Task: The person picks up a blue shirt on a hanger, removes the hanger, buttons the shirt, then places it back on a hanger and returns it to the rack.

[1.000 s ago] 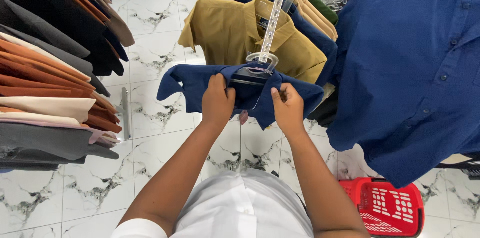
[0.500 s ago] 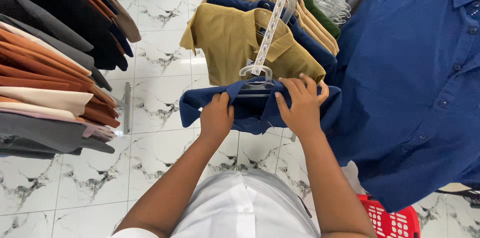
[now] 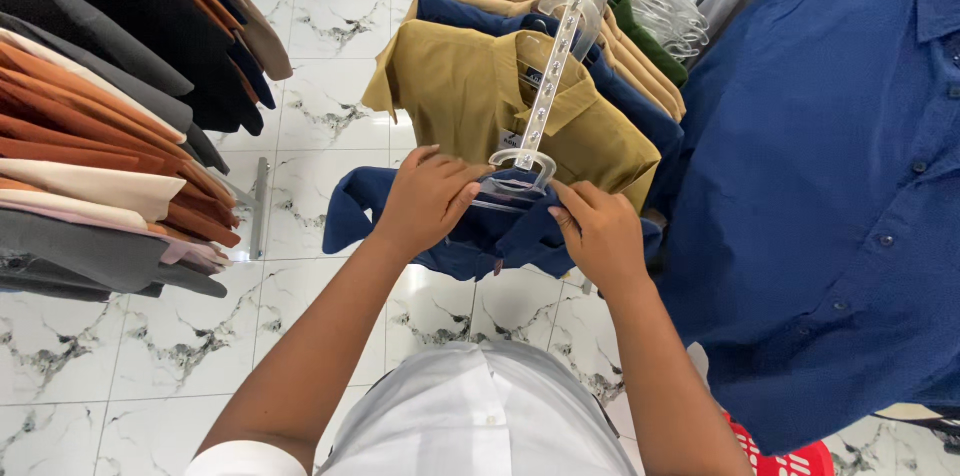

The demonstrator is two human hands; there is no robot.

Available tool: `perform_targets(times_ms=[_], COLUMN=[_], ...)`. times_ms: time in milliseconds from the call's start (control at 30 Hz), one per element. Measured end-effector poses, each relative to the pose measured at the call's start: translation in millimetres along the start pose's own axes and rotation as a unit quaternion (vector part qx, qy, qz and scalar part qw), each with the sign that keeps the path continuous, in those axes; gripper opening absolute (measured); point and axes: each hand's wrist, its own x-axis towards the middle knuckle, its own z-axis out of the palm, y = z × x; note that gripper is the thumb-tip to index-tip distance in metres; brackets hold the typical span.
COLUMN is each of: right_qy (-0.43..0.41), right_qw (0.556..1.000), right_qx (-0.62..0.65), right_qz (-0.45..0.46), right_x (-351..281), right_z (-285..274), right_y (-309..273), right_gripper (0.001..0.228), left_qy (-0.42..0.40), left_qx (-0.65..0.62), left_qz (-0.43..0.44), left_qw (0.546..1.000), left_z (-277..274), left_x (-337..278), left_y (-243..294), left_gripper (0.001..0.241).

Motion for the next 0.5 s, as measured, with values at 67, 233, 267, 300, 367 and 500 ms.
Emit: perform_targets(times_ms=[67,233,267,300,367,500], right_qy=[-0.003,-0.007,-0.001,0.004,-0.027,-0.102], right_qw=[1.0,1.0,1.0,1.0,0.999,0.992], right_qx=[0.006,-0.005,-0.012,-0.021,-0.023,-0.058], right_qz=[0.001,0.003,0.003,0.004,0.013,0.043], right_x=[-2,-4,-3,-4,-4,-10], right_z=[7,11,10,9,2,-14], right_y=[2,-2,-4,-6,-2,19], right_gripper=[0.024,0.026,0.026,0.026,0.03,0.034], left_qy=[0.018,0.089,0.101,0.114,0.053,-0.08], left_qx=[0.01,0.08,0.102,0.123,0.076,-0.052], left_qz=[-0.016,-0.073,-0.081,-0.089,-0.087,-0.058], left_qw=[1.0,0.99,0.986,0.982,0.992,0.994], left_z=[6,19,18,17,12,-15], left_x=[-4,0,1,2,-4,-15], left_y=[-9,1,6,11,5,-3], left_gripper=[0.036,0.048,0.048,0.048,0.045,0.053])
